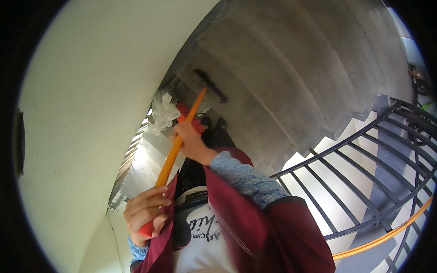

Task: The person sweeps a spiral staircase with a long-handled broom, moving downward step by step. They gather debris into a dustpan and plastic bag, then continue sweeping the remaining steps and the landing area.

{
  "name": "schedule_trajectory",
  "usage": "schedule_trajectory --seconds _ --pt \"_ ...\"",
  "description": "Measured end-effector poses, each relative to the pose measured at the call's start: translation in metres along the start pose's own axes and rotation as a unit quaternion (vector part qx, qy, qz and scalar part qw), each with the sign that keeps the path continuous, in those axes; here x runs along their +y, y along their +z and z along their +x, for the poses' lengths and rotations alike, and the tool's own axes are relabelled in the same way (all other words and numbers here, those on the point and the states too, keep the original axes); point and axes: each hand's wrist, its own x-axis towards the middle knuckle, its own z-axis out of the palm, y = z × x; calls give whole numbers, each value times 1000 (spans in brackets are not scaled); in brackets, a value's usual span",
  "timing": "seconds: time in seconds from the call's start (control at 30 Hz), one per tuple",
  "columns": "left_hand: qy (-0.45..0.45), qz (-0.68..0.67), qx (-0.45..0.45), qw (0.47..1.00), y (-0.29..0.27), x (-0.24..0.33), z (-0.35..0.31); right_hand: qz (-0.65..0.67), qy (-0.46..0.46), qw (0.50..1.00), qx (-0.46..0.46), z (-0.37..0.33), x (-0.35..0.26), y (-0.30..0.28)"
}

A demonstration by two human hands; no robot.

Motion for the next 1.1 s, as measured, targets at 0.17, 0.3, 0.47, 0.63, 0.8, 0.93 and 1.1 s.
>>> schedule_trajectory --seconds 0.17,0.3,0.47,0.63,0.8,0.93,1.1 --pt "-22 -62 -20 998 40 -38 18 -64 22 997 33 -3 42 -42" --pt "-39 -6 -46 998 46 -28 18 28 27 999 -25 -12 41 -14" --pt "11 52 -10 999 22 18 8 70 45 996 -33 -17 -5 4" --pt "45 -5 -78 996 30 14 23 -17 83 996 11 -31 -11 -52" --pt "18 -119 -133 984 40 -19 48 -119 124 972 160 -66 4 -79" --pt "9 -109 -109 988 38 -41 50 -115 84 974 177 -44 37 -43" --pt "14 10 -41 999 49 -100 20 -18 18 991 129 28 108 24"
